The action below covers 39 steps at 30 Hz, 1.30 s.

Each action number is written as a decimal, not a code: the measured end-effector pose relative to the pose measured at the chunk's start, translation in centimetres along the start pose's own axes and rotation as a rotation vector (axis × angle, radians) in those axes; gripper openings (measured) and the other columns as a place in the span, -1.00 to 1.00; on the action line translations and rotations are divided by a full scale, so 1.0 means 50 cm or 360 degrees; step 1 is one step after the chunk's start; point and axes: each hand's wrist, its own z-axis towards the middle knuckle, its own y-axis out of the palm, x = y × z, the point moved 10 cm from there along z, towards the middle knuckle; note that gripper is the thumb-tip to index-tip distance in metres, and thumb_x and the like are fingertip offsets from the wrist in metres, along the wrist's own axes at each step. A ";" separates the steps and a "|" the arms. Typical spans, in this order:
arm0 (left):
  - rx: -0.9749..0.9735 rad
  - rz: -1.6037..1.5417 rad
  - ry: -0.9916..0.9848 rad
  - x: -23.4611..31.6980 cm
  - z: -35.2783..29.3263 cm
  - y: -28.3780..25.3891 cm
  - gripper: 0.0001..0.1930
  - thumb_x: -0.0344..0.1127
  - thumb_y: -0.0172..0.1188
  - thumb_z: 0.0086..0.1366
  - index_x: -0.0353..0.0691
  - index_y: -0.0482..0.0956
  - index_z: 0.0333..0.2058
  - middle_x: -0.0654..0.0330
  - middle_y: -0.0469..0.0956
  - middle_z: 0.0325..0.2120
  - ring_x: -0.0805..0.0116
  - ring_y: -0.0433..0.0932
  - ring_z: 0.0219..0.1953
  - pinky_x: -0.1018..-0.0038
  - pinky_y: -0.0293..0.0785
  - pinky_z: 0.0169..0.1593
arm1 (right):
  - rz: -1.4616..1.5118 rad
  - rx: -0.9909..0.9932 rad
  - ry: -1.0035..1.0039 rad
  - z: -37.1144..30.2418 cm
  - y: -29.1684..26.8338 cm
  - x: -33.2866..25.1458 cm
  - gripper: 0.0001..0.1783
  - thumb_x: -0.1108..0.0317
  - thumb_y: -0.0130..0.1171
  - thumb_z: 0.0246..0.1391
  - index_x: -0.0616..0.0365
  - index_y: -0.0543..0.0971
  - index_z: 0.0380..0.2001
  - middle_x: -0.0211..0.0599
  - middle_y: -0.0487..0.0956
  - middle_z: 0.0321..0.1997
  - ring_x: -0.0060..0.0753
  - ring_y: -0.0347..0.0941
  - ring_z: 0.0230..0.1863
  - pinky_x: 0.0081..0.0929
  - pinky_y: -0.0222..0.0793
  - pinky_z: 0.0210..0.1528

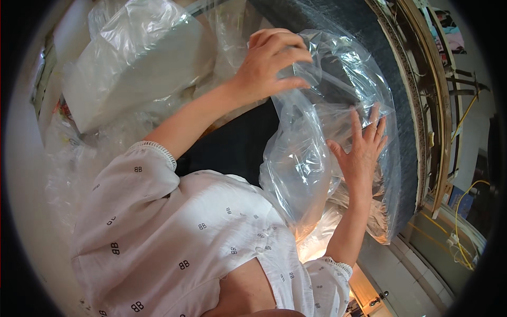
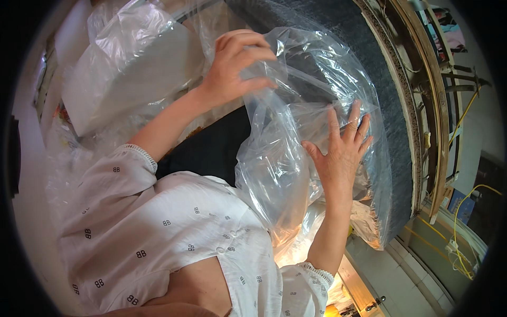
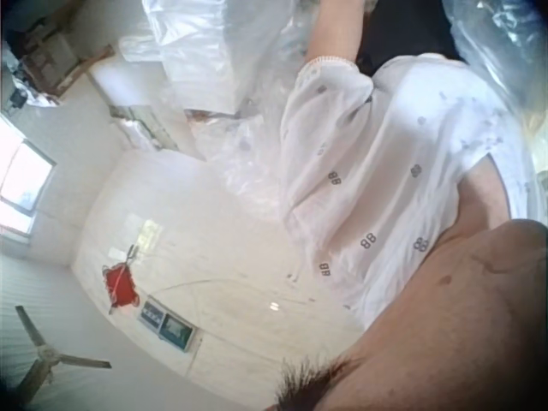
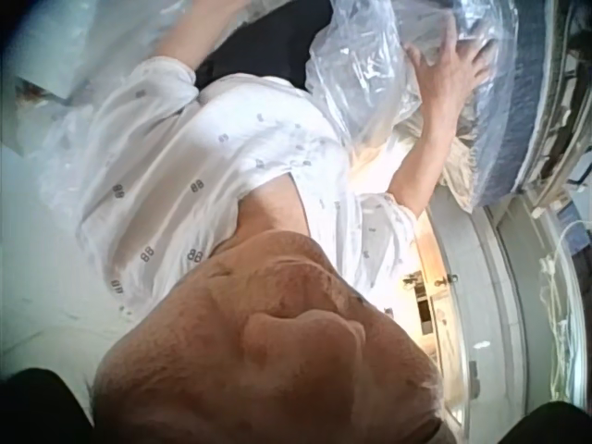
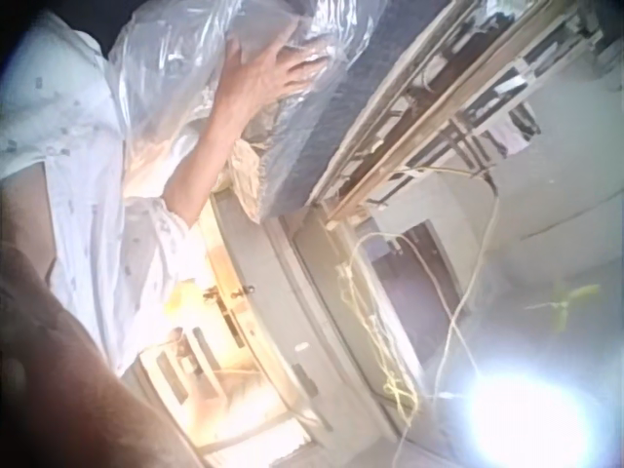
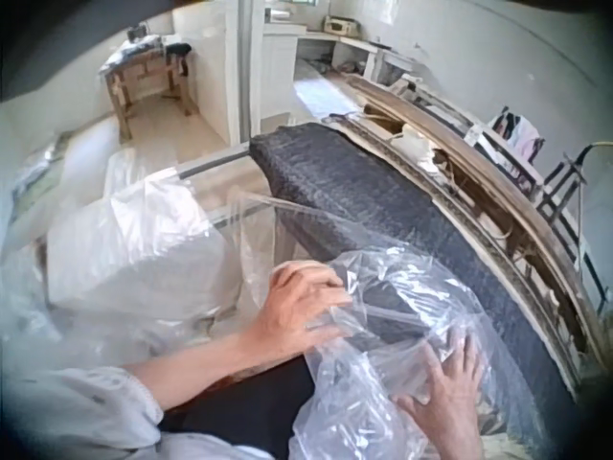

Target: Covering a large curved foam manufacturing component with a protective plastic bag.

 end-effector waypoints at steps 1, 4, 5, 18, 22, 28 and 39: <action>0.0009 -0.0002 -0.0004 -0.005 0.007 0.003 -0.58 -0.12 0.38 -0.12 -0.03 0.50 -0.24 0.32 0.42 -0.23 0.32 0.32 -0.02 0.25 0.04 0.12 | 0.0011 -0.0007 -0.0001 0.000 0.001 0.002 -0.07 -0.05 0.35 -0.36 -0.24 0.23 0.18 -0.25 -0.18 0.40 0.17 -0.27 0.36 0.30 -0.20 0.22; -0.0013 -0.0123 0.0153 0.005 0.020 0.010 -0.75 -0.27 0.33 -0.04 -0.05 0.54 -0.33 0.31 0.47 -0.37 0.33 0.42 -0.16 0.32 0.19 0.02 | 0.0054 -0.0030 -0.0006 0.001 -0.008 0.003 -0.11 -0.02 0.35 -0.34 -0.20 0.26 0.17 -0.23 -0.14 0.39 0.15 -0.25 0.36 0.24 -0.19 0.23; 0.0123 -0.0419 -0.0052 -0.028 0.018 -0.008 -0.80 -0.33 0.30 0.01 -0.11 0.53 -0.34 0.31 0.48 -0.43 0.39 0.45 -0.25 0.40 0.27 -0.08 | 0.0094 -0.0057 -0.0010 -0.001 -0.009 -0.001 -0.14 0.00 0.35 -0.32 -0.17 0.29 0.15 -0.21 -0.11 0.38 0.14 -0.23 0.36 0.18 -0.18 0.25; 0.0440 -0.0956 -0.0765 -0.181 0.043 -0.097 -0.91 -0.40 0.13 0.21 -0.26 0.50 -0.32 0.37 0.47 -0.53 0.65 0.39 -0.51 0.67 0.37 -0.41 | 0.0451 0.0654 0.0699 -0.235 0.027 0.368 -0.48 0.14 -0.17 0.22 0.25 0.23 0.14 0.04 0.20 0.22 -0.04 0.11 0.24 -0.31 0.04 0.21; 0.0525 -0.0956 -0.0865 -0.246 -0.002 -0.107 -0.90 -0.39 0.15 0.19 -0.28 0.49 -0.34 0.36 0.46 -0.56 0.64 0.40 -0.55 0.66 0.36 -0.46 | 0.0274 0.0425 0.0768 -0.258 0.034 0.451 -0.38 0.06 -0.25 0.24 0.29 0.10 0.21 0.07 0.05 0.31 0.04 -0.02 0.30 -0.20 -0.09 0.27; 0.0705 -0.0011 -0.1032 -0.413 -0.139 -0.161 -0.90 -0.39 0.18 0.10 -0.23 0.53 -0.39 0.26 0.49 -0.52 0.51 0.47 -0.53 0.58 0.39 -0.39 | 0.0311 0.0334 0.0875 -0.254 0.056 0.509 -0.33 -0.04 -0.29 0.23 0.19 0.07 0.25 -0.06 0.02 0.34 -0.05 -0.12 0.35 -0.19 -0.19 0.30; 0.0494 -0.0141 -0.1127 -0.629 -0.089 -0.131 -0.82 -0.29 0.21 0.08 -0.24 0.55 -0.35 0.27 0.51 -0.54 0.52 0.42 -0.53 0.54 0.36 -0.37 | 0.0354 0.0310 0.0877 -0.255 0.053 0.512 -0.33 -0.03 -0.27 0.23 0.22 0.05 0.25 -0.02 -0.01 0.34 -0.04 -0.13 0.35 -0.23 -0.19 0.31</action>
